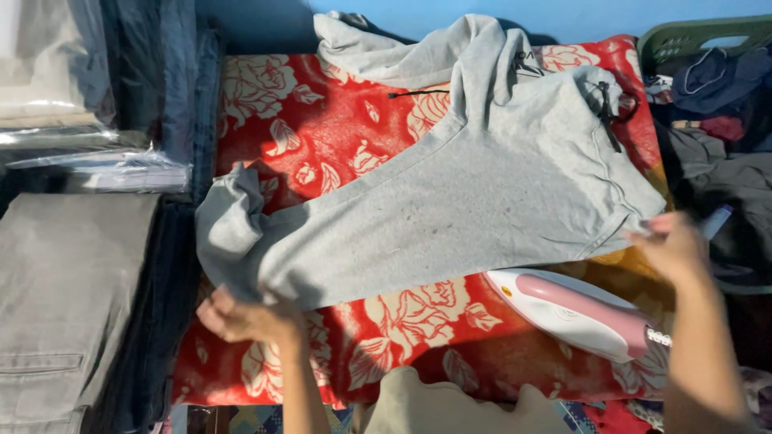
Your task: The person irons a gray hoodie laid out on a floral-patterned surface using a pink iron. They smooth the fabric, adjust the drawstrings, and then fold the hoodie into a neat rectangular shape.
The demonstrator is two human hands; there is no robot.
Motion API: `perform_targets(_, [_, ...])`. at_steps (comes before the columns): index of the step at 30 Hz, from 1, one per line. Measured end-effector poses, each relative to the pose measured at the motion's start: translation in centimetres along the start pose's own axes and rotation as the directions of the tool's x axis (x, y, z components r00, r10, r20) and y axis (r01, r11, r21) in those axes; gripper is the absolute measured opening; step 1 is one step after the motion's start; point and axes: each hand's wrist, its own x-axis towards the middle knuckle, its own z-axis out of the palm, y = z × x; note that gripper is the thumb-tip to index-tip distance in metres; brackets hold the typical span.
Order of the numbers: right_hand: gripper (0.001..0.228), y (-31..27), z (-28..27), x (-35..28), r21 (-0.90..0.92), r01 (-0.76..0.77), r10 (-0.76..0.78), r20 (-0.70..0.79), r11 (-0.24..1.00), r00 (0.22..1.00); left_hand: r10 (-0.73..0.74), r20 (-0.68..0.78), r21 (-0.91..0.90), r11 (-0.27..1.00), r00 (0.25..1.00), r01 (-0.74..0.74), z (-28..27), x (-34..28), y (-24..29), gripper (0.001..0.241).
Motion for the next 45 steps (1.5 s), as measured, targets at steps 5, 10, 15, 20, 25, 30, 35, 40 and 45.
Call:
perform_targets(5, [0.057,-7.3,1.2,-13.9,-0.239,0.256,-0.143,0.407,0.937,0.902,0.199,0.651,-0.557,0.781,0.733,0.283,1.3,-8.2,5.9,0.056])
perform_targets(10, [0.052,-6.5,2.0,-17.0,-0.204,0.456,-0.423,0.189,0.866,0.886,0.693,0.611,-0.641,0.717,0.383,-0.274,-2.6,-8.1,8.3,0.079])
perform_targets(15, [0.070,-8.7,2.6,-13.6,-0.249,0.681,-0.675,0.122,0.689,0.728,0.585,0.702,-0.631,0.775,0.407,-0.025,-1.0,-5.7,8.7,0.070])
perform_targets(20, [0.065,-25.6,-0.2,-11.8,-0.366,0.506,-0.482,0.163,0.781,0.861,0.437,0.649,-0.460,0.877,0.623,-0.135,12.2,-5.0,7.0,0.061])
perform_targets(25, [0.069,-30.9,5.1,-7.8,-0.266,0.617,-0.650,-0.050,0.741,0.759,0.220,0.875,-0.260,0.965,0.431,0.035,16.4,-0.9,4.0,0.057])
perform_targets(30, [0.071,-35.6,7.9,-5.6,-0.334,0.589,-0.634,-0.035,0.736,0.773,0.398,0.484,-0.327,0.908,0.779,-0.261,21.4,-3.1,-1.8,0.063])
perform_targets(35, [0.067,-37.9,8.7,-6.2,-0.321,0.720,-0.744,0.067,0.615,0.665,0.418,0.472,-0.317,0.902,0.776,-0.293,23.3,-2.1,-3.0,0.056])
perform_targets(40, [0.071,-40.7,10.8,-7.5,-0.300,0.769,-0.759,0.177,0.565,0.627,0.365,0.527,-0.315,0.923,0.767,-0.222,18.7,-0.5,-0.9,0.043])
perform_targets(45, [0.069,-42.9,13.3,-8.8,-0.350,0.754,-0.758,0.158,0.557,0.633,0.423,0.474,-0.543,0.831,0.772,-0.122,10.6,-0.4,4.6,0.037])
